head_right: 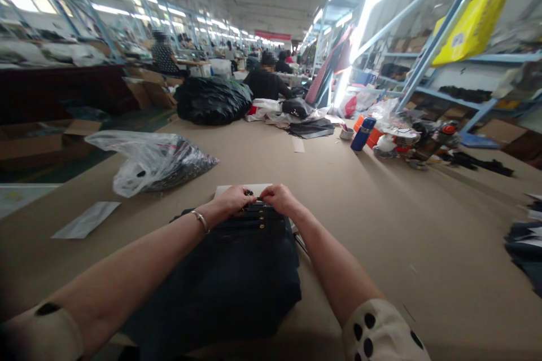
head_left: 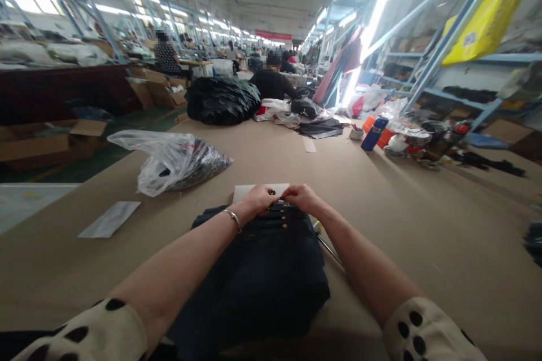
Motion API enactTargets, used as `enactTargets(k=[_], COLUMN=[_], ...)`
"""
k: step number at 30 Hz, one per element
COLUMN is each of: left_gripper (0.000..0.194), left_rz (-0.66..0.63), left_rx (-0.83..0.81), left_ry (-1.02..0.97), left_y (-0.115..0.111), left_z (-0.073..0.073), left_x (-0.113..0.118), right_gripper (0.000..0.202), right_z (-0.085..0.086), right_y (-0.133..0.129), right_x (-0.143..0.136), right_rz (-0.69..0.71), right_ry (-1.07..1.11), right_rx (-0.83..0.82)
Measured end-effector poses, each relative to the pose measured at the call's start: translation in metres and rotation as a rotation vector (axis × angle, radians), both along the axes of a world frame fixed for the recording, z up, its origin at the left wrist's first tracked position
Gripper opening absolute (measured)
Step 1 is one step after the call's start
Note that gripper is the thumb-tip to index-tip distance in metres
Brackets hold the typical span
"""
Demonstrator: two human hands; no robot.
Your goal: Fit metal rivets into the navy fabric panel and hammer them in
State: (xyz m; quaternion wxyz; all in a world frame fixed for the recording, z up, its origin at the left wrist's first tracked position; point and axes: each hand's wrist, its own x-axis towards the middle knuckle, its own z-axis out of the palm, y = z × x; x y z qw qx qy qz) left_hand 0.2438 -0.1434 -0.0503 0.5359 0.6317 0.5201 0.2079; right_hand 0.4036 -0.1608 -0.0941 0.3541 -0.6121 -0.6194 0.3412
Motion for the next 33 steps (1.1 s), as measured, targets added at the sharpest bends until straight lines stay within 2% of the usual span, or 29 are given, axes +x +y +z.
enactTargets(k=[7, 17, 24, 29, 33], left_gripper=[0.023, 0.025, 0.026, 0.025, 0.025], left_rz=[-0.029, -0.097, -0.142, -0.12, -0.09], left_rx=[-0.001, 0.033, 0.055, 0.084, 0.098], left_ry=[0.119, 0.232, 0.278, 0.371, 0.402], left_y=[0.018, 0.02, 0.023, 0.03, 0.035], left_z=[-0.015, -0.015, -0.021, -0.026, -0.024], left_x=[0.009, 0.014, 0.016, 0.016, 0.011], right_gripper=[0.02, 0.023, 0.026, 0.023, 0.018], right_z=[-0.009, -0.003, 0.007, 0.012, 0.01], right_y=[0.002, 0.0, -0.001, 0.003, 0.006], right_x=[0.0, 0.002, -0.002, -0.004, -0.002], right_rz=[-0.044, 0.033, 0.082, 0.103, 0.095], right_ry=[-0.19, -0.404, -0.559, -0.597, -0.575], right_rx=[-0.053, -0.089, -0.099, -0.122, -0.115])
